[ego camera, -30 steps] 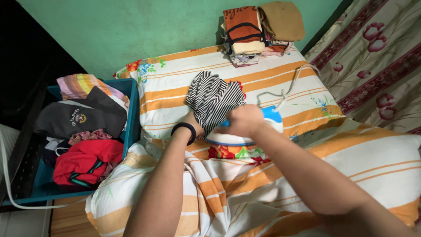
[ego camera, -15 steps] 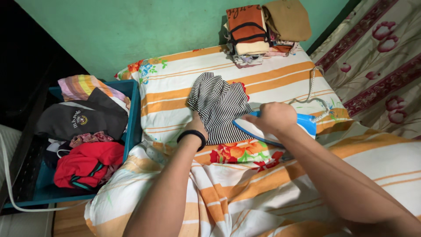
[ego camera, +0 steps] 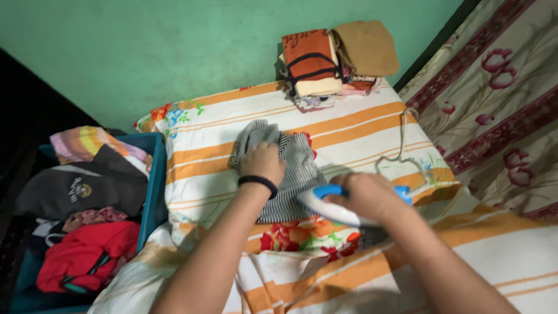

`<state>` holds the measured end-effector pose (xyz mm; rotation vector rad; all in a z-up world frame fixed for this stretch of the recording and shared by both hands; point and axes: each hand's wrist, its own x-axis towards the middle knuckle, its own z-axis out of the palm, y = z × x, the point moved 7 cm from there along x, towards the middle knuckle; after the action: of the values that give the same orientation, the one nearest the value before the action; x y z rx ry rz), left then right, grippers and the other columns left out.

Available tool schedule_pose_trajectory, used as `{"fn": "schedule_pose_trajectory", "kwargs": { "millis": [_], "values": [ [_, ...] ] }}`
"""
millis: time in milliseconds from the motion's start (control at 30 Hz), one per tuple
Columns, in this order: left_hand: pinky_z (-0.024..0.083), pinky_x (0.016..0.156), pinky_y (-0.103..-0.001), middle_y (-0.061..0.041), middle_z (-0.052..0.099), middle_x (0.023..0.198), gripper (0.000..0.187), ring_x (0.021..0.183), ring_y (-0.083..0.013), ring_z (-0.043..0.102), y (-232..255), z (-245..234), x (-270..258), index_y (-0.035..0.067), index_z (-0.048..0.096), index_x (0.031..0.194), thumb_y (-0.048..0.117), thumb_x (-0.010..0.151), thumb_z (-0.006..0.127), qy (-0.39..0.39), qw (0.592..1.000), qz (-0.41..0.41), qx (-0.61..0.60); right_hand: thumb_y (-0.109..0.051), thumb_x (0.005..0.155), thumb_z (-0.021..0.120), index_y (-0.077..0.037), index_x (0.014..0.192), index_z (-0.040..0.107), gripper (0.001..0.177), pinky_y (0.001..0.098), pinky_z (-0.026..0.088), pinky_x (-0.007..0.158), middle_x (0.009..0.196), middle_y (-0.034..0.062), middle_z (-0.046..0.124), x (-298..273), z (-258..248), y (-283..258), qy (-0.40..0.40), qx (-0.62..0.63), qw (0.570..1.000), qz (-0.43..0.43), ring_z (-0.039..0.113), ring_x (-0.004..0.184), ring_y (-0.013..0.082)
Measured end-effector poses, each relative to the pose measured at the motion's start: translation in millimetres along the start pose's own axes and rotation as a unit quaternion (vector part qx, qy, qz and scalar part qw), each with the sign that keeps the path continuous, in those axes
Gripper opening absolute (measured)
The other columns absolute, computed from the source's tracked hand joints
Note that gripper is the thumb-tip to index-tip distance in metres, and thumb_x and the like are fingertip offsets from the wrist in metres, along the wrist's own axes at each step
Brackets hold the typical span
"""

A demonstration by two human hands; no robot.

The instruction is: The person irons a striped shirt using an electric iron on a table covered with a bedsheet and then folds the shirt by hand.

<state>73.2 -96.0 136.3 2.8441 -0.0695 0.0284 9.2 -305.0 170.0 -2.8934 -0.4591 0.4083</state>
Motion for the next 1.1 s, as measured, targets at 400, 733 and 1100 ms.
{"fn": "schedule_pose_trajectory", "kwargs": {
  "millis": [400,733,1100],
  "values": [
    [0.052,0.099,-0.044,-0.022,0.06,0.131,0.044,0.122,-0.0376,0.06,21.5,129.4,149.2,0.001,0.061,0.125,0.021,0.087,0.065,-0.099,0.989,-0.093,-0.057,-0.055,0.08,0.074,-0.024,0.108,0.074,0.042,0.0441,0.058,0.078,0.083,0.011,0.076,-3.6,-4.3,5.7,-0.043,0.017,0.999,-0.022,0.074,0.082,0.0332],
    [0.042,0.102,-0.057,-0.013,0.069,0.121,0.031,0.119,-0.0342,0.062,54.1,115.1,162.7,0.013,0.066,0.119,0.012,0.091,0.053,-0.062,0.995,0.071,0.031,-0.04,0.089,0.064,-0.028,0.143,0.058,0.056,0.0486,0.057,0.065,0.081,0.0134,0.073,-3.2,5.6,-5.1,0.039,0.01,0.998,-0.05,0.072,0.072,0.0362],
    [0.038,0.107,-0.058,-0.001,0.073,0.121,0.029,0.119,-0.0252,0.065,32.8,128.4,176.1,0.027,0.067,0.122,0.032,0.094,0.062,-0.138,0.987,0.081,-0.031,-0.038,0.095,0.057,-0.022,0.144,0.048,0.052,0.0514,0.057,0.066,0.094,0.0191,0.071,25.8,17.8,5.5,0.107,0.037,0.99,0.087,0.072,0.076,0.0414]
  ]
}}
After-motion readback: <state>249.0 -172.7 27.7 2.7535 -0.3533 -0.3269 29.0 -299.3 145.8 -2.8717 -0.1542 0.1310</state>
